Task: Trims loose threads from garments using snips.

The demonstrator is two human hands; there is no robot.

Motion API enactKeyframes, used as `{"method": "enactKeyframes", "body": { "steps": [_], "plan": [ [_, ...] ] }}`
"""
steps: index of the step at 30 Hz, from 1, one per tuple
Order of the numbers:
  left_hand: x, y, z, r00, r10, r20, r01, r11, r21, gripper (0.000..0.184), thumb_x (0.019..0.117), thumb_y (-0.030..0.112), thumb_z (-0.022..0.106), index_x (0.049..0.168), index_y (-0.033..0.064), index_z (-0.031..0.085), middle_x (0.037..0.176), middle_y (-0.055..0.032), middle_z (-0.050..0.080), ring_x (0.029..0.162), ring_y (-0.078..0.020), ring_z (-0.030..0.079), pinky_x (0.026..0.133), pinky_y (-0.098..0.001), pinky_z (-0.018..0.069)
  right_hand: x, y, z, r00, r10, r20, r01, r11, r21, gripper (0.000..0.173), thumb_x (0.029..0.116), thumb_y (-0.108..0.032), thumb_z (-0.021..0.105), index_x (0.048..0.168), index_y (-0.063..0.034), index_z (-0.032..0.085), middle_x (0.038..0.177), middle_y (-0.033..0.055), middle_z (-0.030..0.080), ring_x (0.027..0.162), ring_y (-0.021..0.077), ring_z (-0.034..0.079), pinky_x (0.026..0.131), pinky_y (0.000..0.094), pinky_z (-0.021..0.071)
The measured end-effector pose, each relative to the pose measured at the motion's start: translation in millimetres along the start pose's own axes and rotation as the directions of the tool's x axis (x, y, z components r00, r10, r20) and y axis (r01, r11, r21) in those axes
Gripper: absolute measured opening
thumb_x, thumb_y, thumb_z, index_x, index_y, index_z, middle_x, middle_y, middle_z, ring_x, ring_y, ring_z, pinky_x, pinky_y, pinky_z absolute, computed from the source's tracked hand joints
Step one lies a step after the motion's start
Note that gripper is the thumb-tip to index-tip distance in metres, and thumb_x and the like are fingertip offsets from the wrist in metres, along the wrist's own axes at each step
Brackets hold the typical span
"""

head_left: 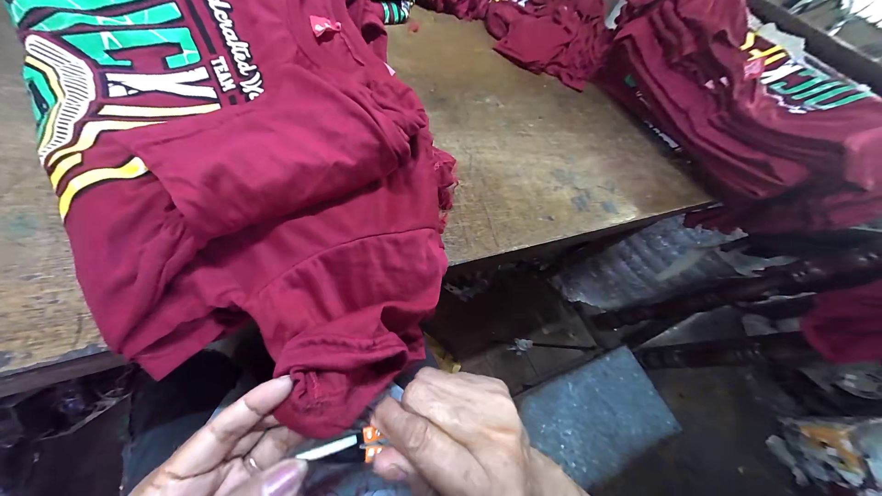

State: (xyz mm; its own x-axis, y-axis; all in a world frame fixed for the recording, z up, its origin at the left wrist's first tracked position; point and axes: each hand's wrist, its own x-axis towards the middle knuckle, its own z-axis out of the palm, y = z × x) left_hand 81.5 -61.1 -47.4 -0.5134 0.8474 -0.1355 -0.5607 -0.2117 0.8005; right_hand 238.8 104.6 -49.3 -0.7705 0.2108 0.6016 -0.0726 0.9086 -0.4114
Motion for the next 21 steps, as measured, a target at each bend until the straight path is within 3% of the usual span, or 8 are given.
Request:
{"method": "enactKeyframes", "body": {
  "steps": [4,7,8,10,13,15,18,21],
  "plan": [
    [2.5,-2.0,-2.2,0.994,0.06,-0.086,-0.058,0.998,0.023,0.03,0.098,-0.004,0.058,0.127,-0.0024,0.065,0.11,-0.0133,0.074,0.084,-0.0159,0.073,0.069,-0.0285,0.0613,1.0,1.6,-8.0,0.991,0.13,0.026,-0.131,0.935,0.33,0.046,0.1118,-0.031,0.042,0.103,0.0018,0.073,0.082,0.0087,0.069,0.076,0.0113,0.066,0.069,0.0254,0.0549],
    [2.4,-2.6,1.5,0.993,0.064,-0.096,-0.061,0.998,0.031,0.026,0.0962,-0.005,0.06,0.121,-0.0021,0.069,0.106,-0.0119,0.075,0.081,-0.0145,0.072,0.068,-0.0269,0.0609,9.3,-0.3,-8.2,0.961,0.277,0.018,-0.243,0.806,0.54,0.043,0.1071,-0.034,0.055,0.11,0.0061,0.07,0.095,0.0085,0.072,0.085,0.0061,0.068,0.076,0.0226,0.0588],
    [2.4,-3.0,1.9,0.994,0.066,-0.087,-0.063,0.997,0.037,0.026,0.0956,-0.006,0.061,0.12,-0.0019,0.069,0.105,-0.0115,0.075,0.081,-0.0143,0.072,0.068,-0.0267,0.0609,12.9,-1.9,-5.8,0.949,0.313,0.022,-0.27,0.778,0.568,0.039,0.1025,-0.032,0.064,0.113,0.0058,0.07,0.096,0.0072,0.072,0.081,0.0039,0.066,0.071,0.0202,0.0581],
    [1.0,-3.3,2.0,0.995,0.076,-0.069,-0.072,0.996,0.053,0.025,0.0948,-0.006,0.062,0.119,-0.0019,0.07,0.104,-0.0117,0.075,0.08,-0.0149,0.072,0.068,-0.028,0.0613,20.2,-5.6,1.9,0.94,0.342,0.023,-0.291,0.762,0.579,0.036,0.0929,-0.023,0.077,0.114,0.006,0.069,0.094,0.0065,0.072,0.072,0.002,0.062,0.062,0.0176,0.0542],
    [-1.2,-2.6,2.0,0.994,0.105,-0.027,-0.101,0.99,0.099,0.025,0.0949,-0.005,0.063,0.118,-0.0007,0.07,0.105,-0.0099,0.076,0.083,-0.0143,0.072,0.071,-0.0282,0.0615,32.0,-9.0,13.5,0.951,0.309,-0.013,-0.25,0.792,0.557,0.032,0.0854,-0.01,0.082,0.111,0.0073,0.072,0.095,0.0084,0.074,0.079,0.0063,0.067,0.068,0.021,0.059],
    [-2.3,-3.6,0.8,0.992,0.126,-0.016,-0.124,0.986,0.112,0.024,0.0945,-0.005,0.064,0.117,-0.0006,0.07,0.106,-0.0095,0.075,0.084,-0.0137,0.072,0.07,-0.0273,0.0606,38.4,-8.6,20.0,0.96,0.271,-0.064,-0.195,0.82,0.538,0.018,0.083,0.0,0.078,0.099,0.0073,0.074,0.087,0.0086,0.072,0.08,0.0097,0.069,0.07,0.0236,0.0608],
    [-3.4,-6.0,-2.2,0.99,0.134,-0.03,-0.132,0.988,0.075,0.027,0.0935,-0.006,0.063,0.119,-0.0009,0.069,0.109,-0.0104,0.075,0.089,-0.0159,0.073,0.074,-0.0292,0.0613,41.4,-7.5,23.9,0.98,0.169,-0.109,-0.103,0.886,0.453,0.005,0.0864,0.001,0.07,0.088,0.0057,0.072,0.079,0.008,0.07,0.074,0.0105,0.067,0.066,0.0234,0.0572],
    [-3.4,-4.8,-2.3,0.995,0.092,-0.031,-0.093,0.995,-0.023,0.026,0.0987,-0.001,0.058,0.123,-0.0035,0.066,0.109,-0.0134,0.075,0.093,-0.0211,0.073,0.084,-0.0384,0.0618,32.9,-12.1,24.6,0.997,0.035,-0.065,-0.01,0.935,0.354,0.016,0.0966,-0.008,0.06,0.088,0.0018,0.069,0.075,0.0086,0.067,0.071,0.0149,0.065,0.064,0.0278,0.0544]
  ]
}}
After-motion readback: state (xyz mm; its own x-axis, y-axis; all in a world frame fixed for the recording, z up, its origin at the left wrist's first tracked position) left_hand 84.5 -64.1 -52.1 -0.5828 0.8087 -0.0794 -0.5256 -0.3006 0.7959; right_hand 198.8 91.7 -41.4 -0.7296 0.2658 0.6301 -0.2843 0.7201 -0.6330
